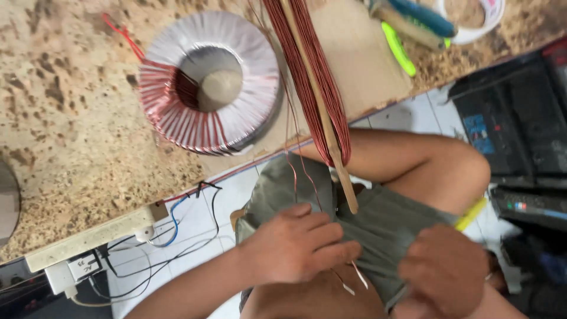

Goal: The person strips the insulation from the ends of a copper wire using pliers and a knife, then twists the ends together. They then insert the twisted wire into a toroidal coil on the table.

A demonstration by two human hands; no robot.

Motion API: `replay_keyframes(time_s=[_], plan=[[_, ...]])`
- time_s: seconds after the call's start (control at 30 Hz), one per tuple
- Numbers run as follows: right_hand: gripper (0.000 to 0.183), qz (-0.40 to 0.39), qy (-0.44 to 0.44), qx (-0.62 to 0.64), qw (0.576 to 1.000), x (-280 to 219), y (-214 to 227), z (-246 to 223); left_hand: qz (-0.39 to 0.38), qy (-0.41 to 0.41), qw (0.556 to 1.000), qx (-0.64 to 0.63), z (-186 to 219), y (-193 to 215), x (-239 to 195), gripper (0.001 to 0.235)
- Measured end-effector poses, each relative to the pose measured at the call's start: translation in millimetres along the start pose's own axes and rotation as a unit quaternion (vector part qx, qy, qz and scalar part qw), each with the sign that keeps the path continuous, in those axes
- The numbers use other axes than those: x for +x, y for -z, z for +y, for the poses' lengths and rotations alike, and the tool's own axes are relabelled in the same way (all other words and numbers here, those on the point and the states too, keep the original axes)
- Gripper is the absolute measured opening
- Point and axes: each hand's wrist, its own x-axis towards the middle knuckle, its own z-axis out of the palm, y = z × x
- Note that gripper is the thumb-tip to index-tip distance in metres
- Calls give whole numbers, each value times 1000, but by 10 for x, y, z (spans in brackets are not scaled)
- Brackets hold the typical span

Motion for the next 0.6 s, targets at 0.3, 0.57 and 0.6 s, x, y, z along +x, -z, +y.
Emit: replay_keyframes(time_s=[0.3,0.57,0.6], plan=[[47,-6,-4,-234,972,1182,437,1232,161,78,958,-223,233,13,-96,41],[64,-84,-4,-300,950,1697,-117,2634,284,115,942,-136,62,-245,-519,46],[56,-98,17,-324,941,1716,-193,2742,329,136,931,-85,3,-316,-609,45]])
